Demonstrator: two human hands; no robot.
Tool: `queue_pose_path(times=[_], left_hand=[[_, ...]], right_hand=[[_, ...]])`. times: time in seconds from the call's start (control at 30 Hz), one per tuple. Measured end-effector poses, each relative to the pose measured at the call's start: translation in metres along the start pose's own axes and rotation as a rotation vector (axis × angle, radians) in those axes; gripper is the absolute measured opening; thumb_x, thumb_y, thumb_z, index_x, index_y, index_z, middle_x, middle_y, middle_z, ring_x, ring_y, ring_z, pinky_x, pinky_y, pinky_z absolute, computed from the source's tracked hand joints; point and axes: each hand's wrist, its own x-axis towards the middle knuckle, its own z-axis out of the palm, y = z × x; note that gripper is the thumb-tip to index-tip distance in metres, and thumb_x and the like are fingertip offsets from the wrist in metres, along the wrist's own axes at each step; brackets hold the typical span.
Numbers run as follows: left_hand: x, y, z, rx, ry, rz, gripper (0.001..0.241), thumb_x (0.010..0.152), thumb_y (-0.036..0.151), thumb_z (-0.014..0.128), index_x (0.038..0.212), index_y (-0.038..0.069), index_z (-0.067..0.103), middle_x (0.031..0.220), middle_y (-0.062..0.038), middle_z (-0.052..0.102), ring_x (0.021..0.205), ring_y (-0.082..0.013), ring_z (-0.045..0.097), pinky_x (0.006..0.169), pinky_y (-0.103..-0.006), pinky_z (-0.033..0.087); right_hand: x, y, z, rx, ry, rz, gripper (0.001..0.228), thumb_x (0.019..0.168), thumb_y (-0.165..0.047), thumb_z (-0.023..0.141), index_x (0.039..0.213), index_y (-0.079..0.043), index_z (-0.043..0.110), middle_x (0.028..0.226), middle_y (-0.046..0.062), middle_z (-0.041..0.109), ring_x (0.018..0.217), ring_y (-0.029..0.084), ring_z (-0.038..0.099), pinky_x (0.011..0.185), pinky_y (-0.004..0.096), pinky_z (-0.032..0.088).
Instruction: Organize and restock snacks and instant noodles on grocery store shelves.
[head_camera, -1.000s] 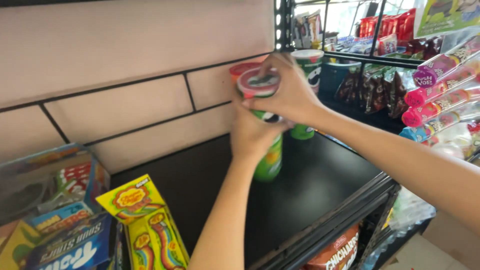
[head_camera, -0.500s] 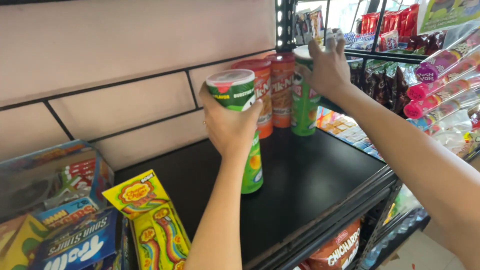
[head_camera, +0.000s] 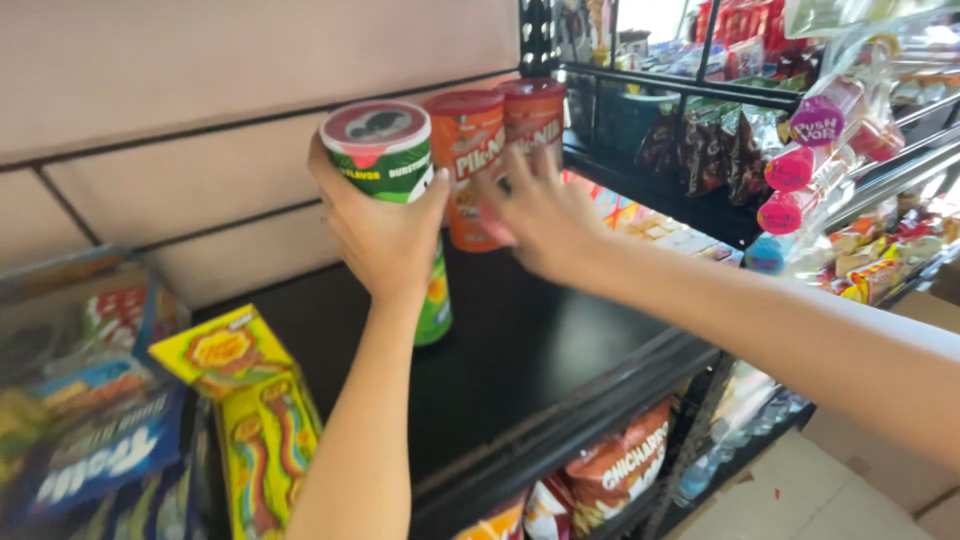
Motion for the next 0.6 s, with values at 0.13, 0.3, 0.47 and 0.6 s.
queue_pose_path(times=[0.13,0.3,0.47,0.6], left_hand=[[-0.011,0.006,-0.009,0.028,0.126,0.116,0.106,0.069,0.021,0.099,0.152,0.003,0.036,0.143,-0.025,0.059,0.131,-0.0441,0.059,0.109,-0.0492,0.049],[-0.016,0.021,-0.029,-0.077,0.152,0.056,0.106,0.070,0.016,0.099,0.154,0.000,0.037,0.145,-0.023,0.058,0.137,-0.0373,0.060,0.118,-0.0454,0.046],[0.016,0.070,-0.081,-0.023,-0.100,-0.062,0.105,0.066,0.027,0.096,0.151,0.002,0.040,0.134,-0.020,0.067,0.124,-0.0359,0.069,0.105,-0.0444,0.056],[0.051,0.112,-0.138,0.309,-0.347,0.183,0.103,0.062,0.029,0.096,0.146,0.002,0.043,0.129,-0.023,0.066,0.116,-0.0425,0.065,0.098,-0.0485,0.054]], right_hand=[[-0.019,-0.013,-0.054,0.087,-0.040,-0.116,0.091,0.063,-0.011,0.084,0.145,-0.021,0.046,0.138,0.021,0.043,0.127,0.050,0.046,0.076,0.054,0.059],[-0.026,0.001,-0.122,0.317,0.096,-0.097,0.097,0.053,-0.023,0.091,0.141,-0.015,0.049,0.134,0.022,0.047,0.116,0.047,0.051,0.080,0.054,0.056],[-0.053,-0.009,-0.227,0.453,0.053,-0.160,0.091,0.061,-0.021,0.089,0.142,-0.013,0.049,0.130,0.018,0.050,0.116,0.041,0.054,0.079,0.050,0.056],[-0.040,-0.004,-0.288,0.621,0.075,-0.212,0.090,0.058,-0.022,0.090,0.139,-0.011,0.051,0.128,0.015,0.052,0.118,0.039,0.055,0.082,0.048,0.055]])
